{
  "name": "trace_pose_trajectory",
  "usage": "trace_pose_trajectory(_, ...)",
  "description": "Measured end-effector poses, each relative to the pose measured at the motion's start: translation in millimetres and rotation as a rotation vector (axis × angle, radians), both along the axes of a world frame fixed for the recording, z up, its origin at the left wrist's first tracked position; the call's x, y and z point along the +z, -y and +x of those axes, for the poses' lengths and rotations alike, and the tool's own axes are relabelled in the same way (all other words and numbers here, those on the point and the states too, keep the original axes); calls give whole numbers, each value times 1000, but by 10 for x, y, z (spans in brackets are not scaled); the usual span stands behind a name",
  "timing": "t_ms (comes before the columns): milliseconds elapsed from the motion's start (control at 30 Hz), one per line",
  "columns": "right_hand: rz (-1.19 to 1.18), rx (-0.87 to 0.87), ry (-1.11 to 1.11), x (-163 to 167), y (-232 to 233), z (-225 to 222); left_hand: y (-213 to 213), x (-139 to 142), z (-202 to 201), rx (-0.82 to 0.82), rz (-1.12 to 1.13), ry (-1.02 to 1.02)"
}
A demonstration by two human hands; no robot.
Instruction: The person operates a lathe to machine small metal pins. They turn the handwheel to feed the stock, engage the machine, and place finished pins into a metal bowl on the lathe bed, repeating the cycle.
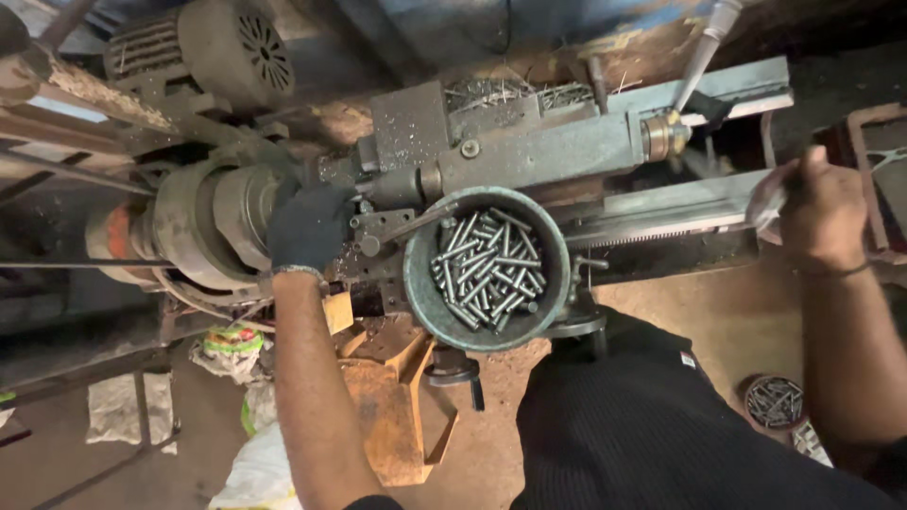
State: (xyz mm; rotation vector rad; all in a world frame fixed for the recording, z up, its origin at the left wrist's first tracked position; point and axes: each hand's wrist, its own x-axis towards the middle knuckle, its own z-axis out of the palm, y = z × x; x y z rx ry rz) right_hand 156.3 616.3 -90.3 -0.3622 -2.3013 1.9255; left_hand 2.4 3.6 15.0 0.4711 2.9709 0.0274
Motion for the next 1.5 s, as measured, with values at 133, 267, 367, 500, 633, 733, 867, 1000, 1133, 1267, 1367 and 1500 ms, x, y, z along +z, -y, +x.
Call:
trace_pose_trajectory(133,-140,-7,-162,-25,330,33,-28,64,37,-120,145,-134)
trace_pose_trajectory(267,-76,-42,-426,-8,612,21,-11,120,253,-63,260,-282)
trace_pose_trajectory(367,-43,-98,-621,178,802,-168,0,-18,754,94,478,-447)
trace_pose_trajectory(500,70,-175,-861,633,917,-798,-136,-691,1897,886,577,-508)
trace_pose_trajectory(633,165,-332,-488,905,1061,-1099,-259,-1592,2990,823,737,-467)
trace_pose_trajectory(733,339,-215,-479,937,1088,-1055,-455,-2079,3525,971,1324,-80)
trace_pose_trajectory(867,491,-187,-553,868,895,-1071,-808,-2412,3662,1030,1730,486)
trace_pose_trajectory(1000,497,-152,-554,678,757,-1103,-1003,-2356,3638,1006,1083,648)
trace_pose_trajectory(1133,355,-193,-529,493,689,-1137,-870,-2291,3337,993,661,315)
trace_pose_trajectory(1267,410,-214,-484,351,569,-1166,-511,-2101,3321,1065,717,97)
trace_pose_trajectory(1367,401,-169,-550,247,526,-1195,-363,-1890,3513,1081,1138,325)
trace_pose_trajectory(1500,401,-140,-614,212,537,-1208,-452,-1600,3507,1068,1587,444)
